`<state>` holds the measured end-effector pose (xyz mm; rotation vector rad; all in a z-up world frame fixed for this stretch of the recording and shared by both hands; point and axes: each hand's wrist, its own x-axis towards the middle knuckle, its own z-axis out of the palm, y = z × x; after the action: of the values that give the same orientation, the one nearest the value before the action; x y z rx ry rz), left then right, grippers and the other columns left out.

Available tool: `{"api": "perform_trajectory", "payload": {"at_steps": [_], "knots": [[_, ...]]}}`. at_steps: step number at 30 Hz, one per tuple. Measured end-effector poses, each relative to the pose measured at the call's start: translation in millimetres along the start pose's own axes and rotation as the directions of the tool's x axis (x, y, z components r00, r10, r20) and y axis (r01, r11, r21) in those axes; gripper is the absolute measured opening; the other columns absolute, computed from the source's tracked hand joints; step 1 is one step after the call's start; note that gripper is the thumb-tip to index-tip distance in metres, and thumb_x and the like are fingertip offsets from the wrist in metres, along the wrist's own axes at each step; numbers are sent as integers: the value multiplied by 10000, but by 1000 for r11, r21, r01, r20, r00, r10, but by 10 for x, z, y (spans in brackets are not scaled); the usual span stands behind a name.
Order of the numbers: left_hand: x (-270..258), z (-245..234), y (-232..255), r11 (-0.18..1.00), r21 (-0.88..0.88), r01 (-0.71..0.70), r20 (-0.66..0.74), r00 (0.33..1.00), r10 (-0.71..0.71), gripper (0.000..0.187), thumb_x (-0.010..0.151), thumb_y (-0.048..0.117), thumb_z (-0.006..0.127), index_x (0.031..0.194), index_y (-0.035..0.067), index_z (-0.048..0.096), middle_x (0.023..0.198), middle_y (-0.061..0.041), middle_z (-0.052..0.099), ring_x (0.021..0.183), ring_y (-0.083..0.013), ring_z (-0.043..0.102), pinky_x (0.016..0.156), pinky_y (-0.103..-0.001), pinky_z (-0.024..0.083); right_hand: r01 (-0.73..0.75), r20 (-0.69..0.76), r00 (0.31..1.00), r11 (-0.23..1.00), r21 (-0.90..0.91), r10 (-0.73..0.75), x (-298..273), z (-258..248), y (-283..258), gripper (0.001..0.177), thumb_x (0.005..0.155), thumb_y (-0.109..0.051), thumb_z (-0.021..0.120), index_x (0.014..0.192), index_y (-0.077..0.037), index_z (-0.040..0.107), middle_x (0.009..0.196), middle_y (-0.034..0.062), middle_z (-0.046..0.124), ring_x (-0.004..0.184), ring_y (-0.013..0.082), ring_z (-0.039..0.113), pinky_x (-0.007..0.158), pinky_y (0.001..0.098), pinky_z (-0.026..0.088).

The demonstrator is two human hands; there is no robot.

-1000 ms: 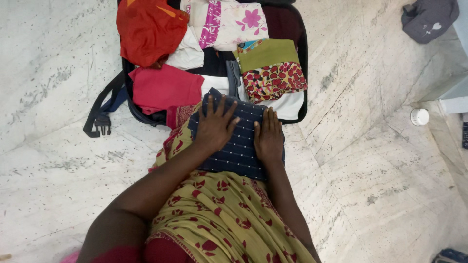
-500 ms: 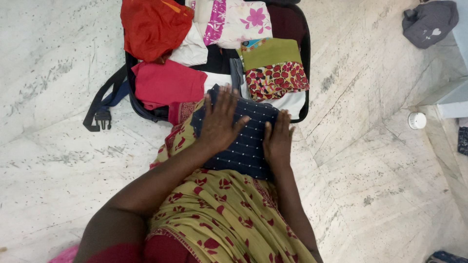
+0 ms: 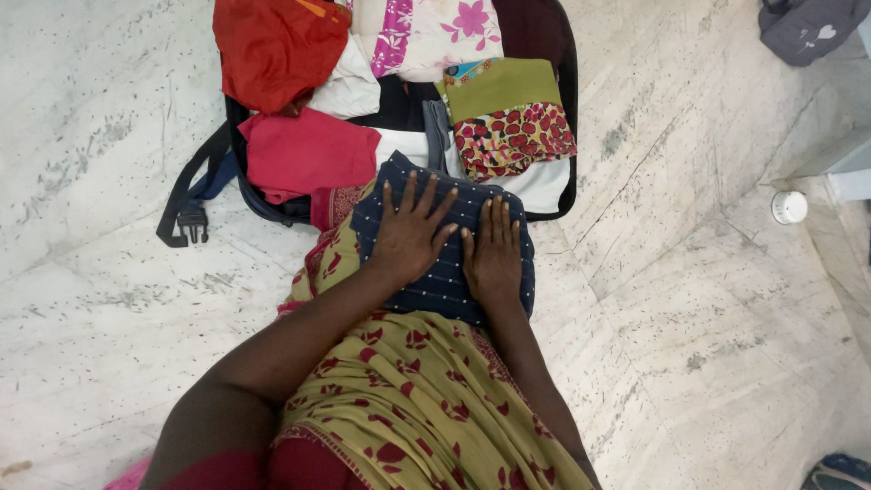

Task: The person folds a green patterned cloth and a dark blue polka-dot cloth by hand and places them into an open suitcase containing other items.

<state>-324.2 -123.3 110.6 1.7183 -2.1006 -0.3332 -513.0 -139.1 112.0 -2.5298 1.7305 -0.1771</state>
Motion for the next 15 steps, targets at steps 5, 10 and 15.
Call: {"api": "perform_trajectory", "payload": {"at_steps": [5,10,15], "knots": [[77,-188,-54,992,8,126,148,981,-126,671,1046,567,349,1595,181,349,1659,-222,239,1519,-498,154,1174,-704,126,-70,4,998,997,30,69,63,-45,36,668,1105,-429,376,1581,36,319,1665,224,287,1561,344,233,1253,487,193],[151,-183,-242,938,-128,323,183,937,-298,710,1022,642,341,1594,221,370,1669,-213,231,1514,-489,228,1189,-660,222,-252,55,968,929,272,246,123,-122,209,743,1057,-491,408,1570,41,328,1609,260,370,1489,385,360,1198,427,317],[254,163,-841,623,-513,590,391,807,-442,942,928,796,377,1558,96,387,1529,-286,426,1371,-439,494,1087,-551,430,-547,316,837,669,502,447,298,-17,576,1017,927,-680,597,1560,73,340,1443,331,528,1340,409,563,1119,415,441]]}}
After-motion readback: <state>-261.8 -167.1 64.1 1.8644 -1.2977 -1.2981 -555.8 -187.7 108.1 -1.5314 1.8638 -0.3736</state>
